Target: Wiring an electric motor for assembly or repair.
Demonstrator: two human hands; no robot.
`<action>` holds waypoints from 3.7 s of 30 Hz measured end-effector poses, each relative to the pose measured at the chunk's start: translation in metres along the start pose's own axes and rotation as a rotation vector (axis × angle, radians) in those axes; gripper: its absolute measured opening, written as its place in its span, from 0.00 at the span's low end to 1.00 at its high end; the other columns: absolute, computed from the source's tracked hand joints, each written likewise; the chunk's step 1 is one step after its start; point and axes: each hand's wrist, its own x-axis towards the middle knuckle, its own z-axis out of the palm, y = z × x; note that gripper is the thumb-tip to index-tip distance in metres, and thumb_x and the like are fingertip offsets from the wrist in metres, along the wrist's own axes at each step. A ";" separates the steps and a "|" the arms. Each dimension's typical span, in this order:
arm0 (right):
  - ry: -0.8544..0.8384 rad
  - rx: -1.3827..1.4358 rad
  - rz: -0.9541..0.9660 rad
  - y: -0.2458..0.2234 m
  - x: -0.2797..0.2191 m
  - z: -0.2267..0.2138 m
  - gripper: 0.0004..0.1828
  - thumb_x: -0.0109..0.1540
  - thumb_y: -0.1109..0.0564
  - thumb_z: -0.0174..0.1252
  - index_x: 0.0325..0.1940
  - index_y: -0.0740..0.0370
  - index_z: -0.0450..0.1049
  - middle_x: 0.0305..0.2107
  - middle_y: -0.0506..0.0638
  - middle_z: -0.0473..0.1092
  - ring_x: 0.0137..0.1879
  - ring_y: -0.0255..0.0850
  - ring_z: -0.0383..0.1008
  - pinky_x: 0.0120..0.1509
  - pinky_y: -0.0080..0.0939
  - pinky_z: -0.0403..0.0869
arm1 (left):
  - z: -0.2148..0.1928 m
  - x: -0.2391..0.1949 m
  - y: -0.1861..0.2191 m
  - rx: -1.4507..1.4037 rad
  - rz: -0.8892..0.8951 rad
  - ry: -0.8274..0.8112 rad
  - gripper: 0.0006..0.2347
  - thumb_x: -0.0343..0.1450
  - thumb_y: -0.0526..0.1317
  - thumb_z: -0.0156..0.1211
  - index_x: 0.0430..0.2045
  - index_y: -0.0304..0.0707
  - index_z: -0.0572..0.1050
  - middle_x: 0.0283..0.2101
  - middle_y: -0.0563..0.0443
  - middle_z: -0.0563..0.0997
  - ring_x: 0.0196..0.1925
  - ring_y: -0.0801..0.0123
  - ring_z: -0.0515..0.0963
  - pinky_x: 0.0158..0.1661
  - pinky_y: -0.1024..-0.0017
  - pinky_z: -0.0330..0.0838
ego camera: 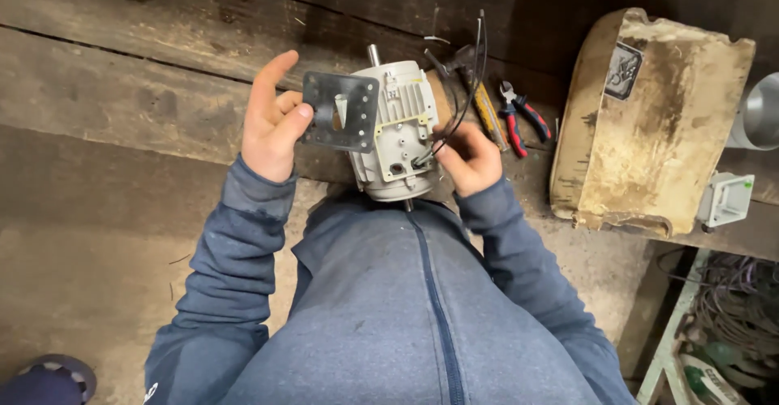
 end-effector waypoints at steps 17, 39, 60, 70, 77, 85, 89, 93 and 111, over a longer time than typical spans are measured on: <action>0.166 -0.157 -0.172 -0.018 0.031 0.024 0.25 0.63 0.64 0.67 0.61 0.66 0.67 0.41 0.47 0.72 0.40 0.31 0.70 0.44 0.33 0.71 | -0.001 -0.003 0.003 0.042 -0.013 0.029 0.27 0.76 0.31 0.55 0.73 0.32 0.56 0.45 0.48 0.81 0.43 0.76 0.75 0.46 0.77 0.68; -0.056 -0.359 -0.357 -0.074 -0.006 0.015 0.07 0.61 0.62 0.68 0.42 0.64 0.77 0.35 0.51 0.76 0.37 0.40 0.77 0.42 0.38 0.75 | 0.011 -0.005 0.003 0.074 0.014 0.000 0.26 0.78 0.30 0.55 0.74 0.31 0.58 0.42 0.46 0.80 0.42 0.76 0.74 0.49 0.76 0.68; 0.023 0.213 -0.337 -0.055 -0.047 -0.009 0.14 0.69 0.58 0.56 0.57 0.66 0.73 0.38 0.57 0.76 0.38 0.38 0.77 0.44 0.35 0.76 | 0.062 -0.040 0.044 -0.133 -0.201 -0.217 0.25 0.73 0.30 0.58 0.67 0.30 0.62 0.50 0.43 0.81 0.48 0.67 0.82 0.47 0.70 0.77; -0.127 0.005 -0.457 -0.096 -0.031 -0.002 0.13 0.70 0.58 0.55 0.49 0.74 0.73 0.35 0.56 0.74 0.40 0.43 0.74 0.51 0.41 0.73 | 0.095 -0.041 0.058 -0.090 -0.118 -0.336 0.20 0.77 0.28 0.56 0.65 0.32 0.64 0.51 0.45 0.81 0.55 0.69 0.81 0.58 0.68 0.77; -0.064 0.038 -0.382 -0.088 -0.038 -0.004 0.15 0.71 0.56 0.55 0.51 0.75 0.73 0.36 0.54 0.74 0.40 0.39 0.73 0.48 0.37 0.72 | 0.101 -0.044 0.059 -0.150 -0.077 -0.327 0.20 0.77 0.30 0.59 0.66 0.31 0.65 0.52 0.45 0.81 0.55 0.69 0.81 0.60 0.67 0.76; -0.098 -0.057 -0.357 -0.089 -0.043 -0.004 0.14 0.69 0.59 0.56 0.51 0.74 0.75 0.45 0.57 0.77 0.47 0.37 0.78 0.55 0.35 0.75 | 0.111 -0.047 0.068 -0.130 -0.157 -0.290 0.21 0.76 0.30 0.57 0.65 0.32 0.65 0.49 0.46 0.83 0.51 0.71 0.82 0.50 0.71 0.79; -0.079 -0.003 -0.338 -0.089 -0.041 -0.005 0.14 0.68 0.59 0.56 0.51 0.75 0.75 0.45 0.59 0.77 0.48 0.40 0.78 0.56 0.37 0.75 | 0.111 -0.044 0.067 -0.034 -0.135 -0.316 0.20 0.77 0.31 0.57 0.66 0.32 0.66 0.49 0.46 0.84 0.49 0.74 0.82 0.44 0.76 0.78; -0.127 -0.003 -0.381 -0.094 -0.037 -0.005 0.12 0.67 0.60 0.58 0.49 0.75 0.76 0.43 0.60 0.77 0.49 0.44 0.78 0.58 0.40 0.75 | 0.111 -0.043 0.067 -0.009 -0.154 -0.287 0.20 0.76 0.31 0.57 0.66 0.33 0.67 0.49 0.46 0.84 0.47 0.75 0.82 0.40 0.78 0.76; -0.133 -0.089 -0.458 -0.095 -0.033 -0.003 0.07 0.65 0.66 0.54 0.42 0.75 0.75 0.34 0.58 0.76 0.45 0.50 0.78 0.58 0.46 0.75 | 0.109 -0.048 0.080 0.080 -0.129 -0.337 0.20 0.75 0.30 0.56 0.65 0.32 0.69 0.49 0.47 0.85 0.46 0.77 0.82 0.43 0.77 0.78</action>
